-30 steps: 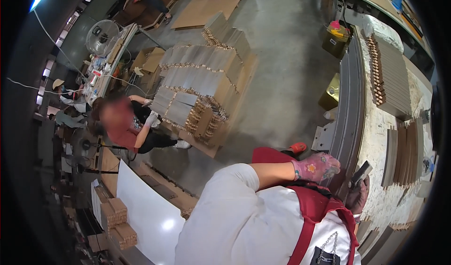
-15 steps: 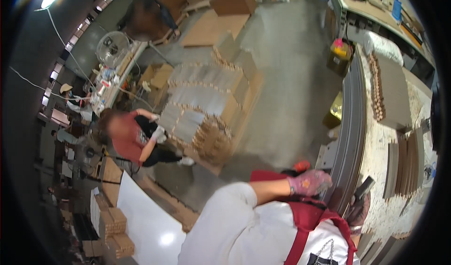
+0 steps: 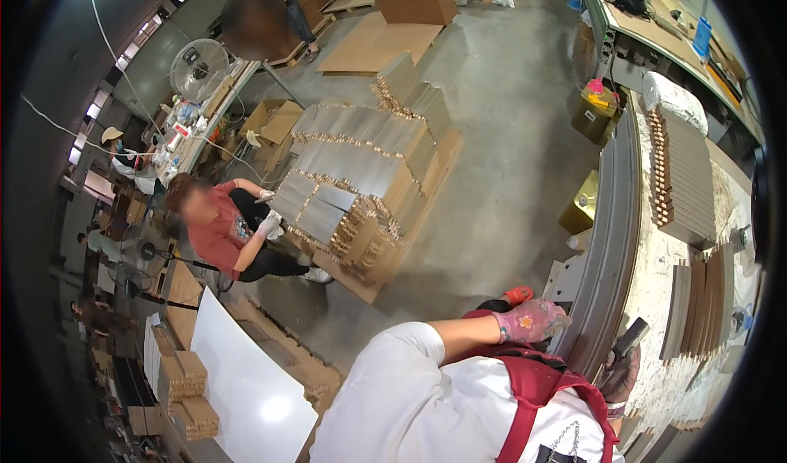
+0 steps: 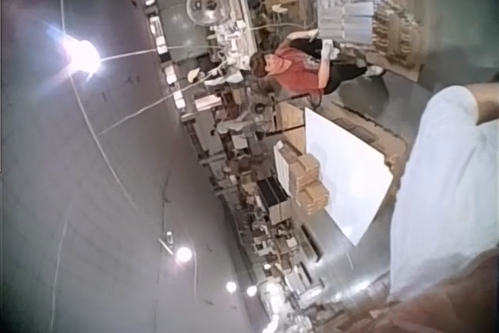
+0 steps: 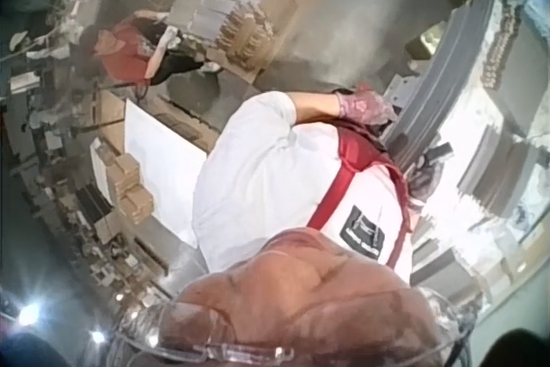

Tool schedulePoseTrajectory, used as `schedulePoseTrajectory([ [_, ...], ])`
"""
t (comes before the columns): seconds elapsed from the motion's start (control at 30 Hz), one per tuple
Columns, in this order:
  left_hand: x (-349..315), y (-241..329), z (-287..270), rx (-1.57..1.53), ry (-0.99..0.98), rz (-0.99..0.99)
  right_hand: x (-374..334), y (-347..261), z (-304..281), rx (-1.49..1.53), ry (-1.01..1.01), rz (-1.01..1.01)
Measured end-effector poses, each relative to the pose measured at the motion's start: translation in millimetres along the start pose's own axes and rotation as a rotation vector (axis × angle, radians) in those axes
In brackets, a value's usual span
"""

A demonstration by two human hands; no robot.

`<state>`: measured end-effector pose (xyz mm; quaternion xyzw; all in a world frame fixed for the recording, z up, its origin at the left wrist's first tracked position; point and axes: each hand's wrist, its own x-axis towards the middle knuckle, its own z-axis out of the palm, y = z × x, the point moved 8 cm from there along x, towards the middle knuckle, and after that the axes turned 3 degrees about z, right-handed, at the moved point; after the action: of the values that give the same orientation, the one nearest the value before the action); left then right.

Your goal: The person uses a sanding block to smooth the edges and surfaces of small wood pieces by hand, frequently wiping them with a cloth and stacking them on a worktable.

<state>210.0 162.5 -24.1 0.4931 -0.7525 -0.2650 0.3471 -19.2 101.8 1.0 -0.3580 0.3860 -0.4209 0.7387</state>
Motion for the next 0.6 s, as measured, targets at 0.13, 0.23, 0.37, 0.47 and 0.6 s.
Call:
schedulePoseTrajectory([
  [0.13,0,6,6,-0.004,-0.044,0.042,0,-6,12,0.007,-0.051,-0.028],
  [0.23,-1,3,7,0.002,-0.109,-0.026,0,-3,10,0.024,0.003,-0.017],
  [0.37,-3,-1,8,0.133,-0.138,0.029,4,1,2,0.014,-0.073,0.004],
  [0.47,4,14,-18,0.107,-0.049,-0.023,1,9,-25,0.015,-0.013,0.018],
  [0.6,-1,10,-6,0.14,-0.064,-0.076,5,5,-14,0.022,-0.109,0.011],
])
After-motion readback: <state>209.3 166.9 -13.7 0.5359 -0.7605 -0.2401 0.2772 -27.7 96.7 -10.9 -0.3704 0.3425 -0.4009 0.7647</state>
